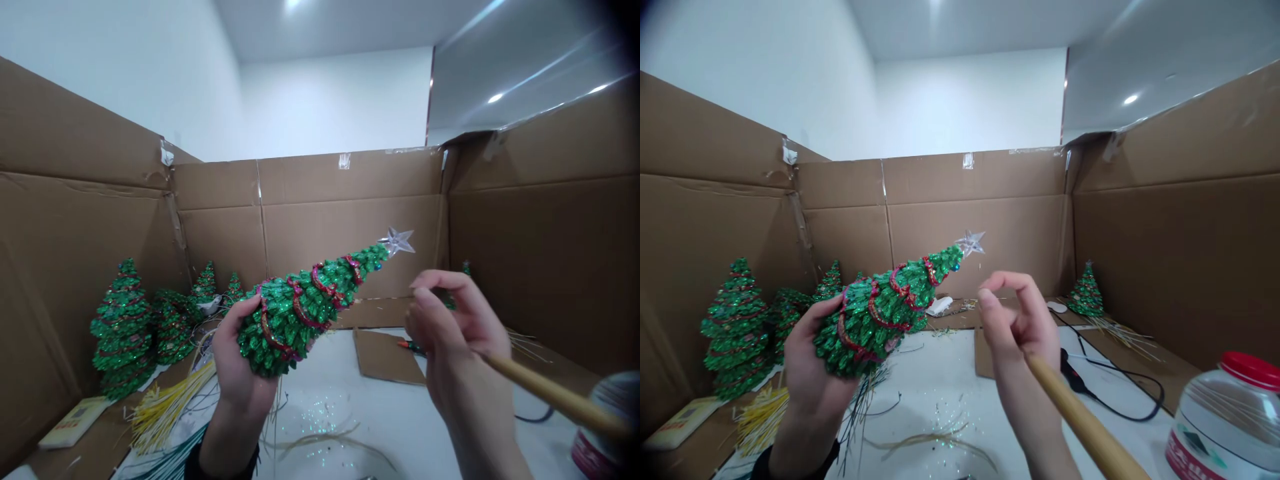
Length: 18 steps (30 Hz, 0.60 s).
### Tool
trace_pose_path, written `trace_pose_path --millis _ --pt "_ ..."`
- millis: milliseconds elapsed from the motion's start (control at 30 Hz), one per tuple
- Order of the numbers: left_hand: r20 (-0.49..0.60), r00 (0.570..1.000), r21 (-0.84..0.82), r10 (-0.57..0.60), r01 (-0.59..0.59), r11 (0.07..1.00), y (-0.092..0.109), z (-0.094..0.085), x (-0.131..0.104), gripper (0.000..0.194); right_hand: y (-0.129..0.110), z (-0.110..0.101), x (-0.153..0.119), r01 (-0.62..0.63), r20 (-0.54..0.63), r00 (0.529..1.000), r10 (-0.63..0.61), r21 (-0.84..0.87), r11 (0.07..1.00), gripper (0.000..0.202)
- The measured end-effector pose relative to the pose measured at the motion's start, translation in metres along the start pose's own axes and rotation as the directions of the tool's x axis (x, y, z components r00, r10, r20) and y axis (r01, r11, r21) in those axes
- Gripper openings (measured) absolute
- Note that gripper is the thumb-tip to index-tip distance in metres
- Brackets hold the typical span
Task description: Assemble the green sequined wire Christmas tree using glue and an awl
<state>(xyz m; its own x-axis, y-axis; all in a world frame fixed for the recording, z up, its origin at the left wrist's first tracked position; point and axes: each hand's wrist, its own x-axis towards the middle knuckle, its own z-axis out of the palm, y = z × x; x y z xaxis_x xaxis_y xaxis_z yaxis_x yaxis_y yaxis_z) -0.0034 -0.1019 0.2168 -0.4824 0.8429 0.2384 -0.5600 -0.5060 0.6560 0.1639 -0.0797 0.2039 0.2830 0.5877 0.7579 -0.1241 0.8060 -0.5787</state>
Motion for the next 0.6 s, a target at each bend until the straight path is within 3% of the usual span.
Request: trace_pose_path --millis 167,267,300,367,400,433,467,533,600 --pt "0.091 0.953 0.164 -0.289 0.272 0.948 -0.016 -0.028 0.03 0.007 0.056 -0.039 0.016 -0.296 0.036 0.955 0.294 0.043 0.954 0.028" --pt "0.09 0.86 0.382 -0.503 0.436 0.815 -0.042 -0.055 0.05 0.014 0.1 -0.056 0.008 -0.423 -0.138 0.893 0.428 0.062 0.904 0.039" --pt "0.081 0.831 0.448 -0.551 0.463 0.765 -0.052 -0.064 0.056 0.015 0.113 -0.058 0.002 -0.471 -0.129 0.869 0.478 0.079 0.878 0.042" --pt "0.06 0.776 0.536 -0.628 0.506 0.676 -0.071 -0.081 0.067 0.017 0.136 -0.056 -0.012 -0.55 -0.062 0.828 0.557 0.102 0.829 0.044" --pt "0.039 0.739 0.571 -0.673 0.536 0.622 -0.08 -0.087 0.073 0.017 0.146 -0.053 -0.02 -0.566 -0.015 0.822 0.57 0.092 0.819 0.044" --pt "-0.026 0.675 0.616 -0.738 0.592 0.52 -0.088 -0.093 0.078 0.016 0.154 -0.05 -0.028 -0.572 0.013 0.82 0.572 0.061 0.818 0.043" --pt "-0.052 0.648 0.641 -0.76 0.605 0.472 -0.095 -0.098 0.083 0.017 0.161 -0.045 -0.036 -0.589 0.048 0.808 0.588 0.027 0.808 0.043" --pt "-0.067 0.628 0.674 -0.775 0.602 0.429 -0.107 -0.106 0.089 0.016 0.171 -0.038 -0.053 -0.635 0.144 0.765 0.628 0.001 0.773 0.042" --pt "-0.059 0.639 0.697 -0.767 0.577 0.426 -0.116 -0.113 0.091 0.015 0.175 -0.031 -0.067 -0.682 0.258 0.712 0.653 0.033 0.731 0.041"
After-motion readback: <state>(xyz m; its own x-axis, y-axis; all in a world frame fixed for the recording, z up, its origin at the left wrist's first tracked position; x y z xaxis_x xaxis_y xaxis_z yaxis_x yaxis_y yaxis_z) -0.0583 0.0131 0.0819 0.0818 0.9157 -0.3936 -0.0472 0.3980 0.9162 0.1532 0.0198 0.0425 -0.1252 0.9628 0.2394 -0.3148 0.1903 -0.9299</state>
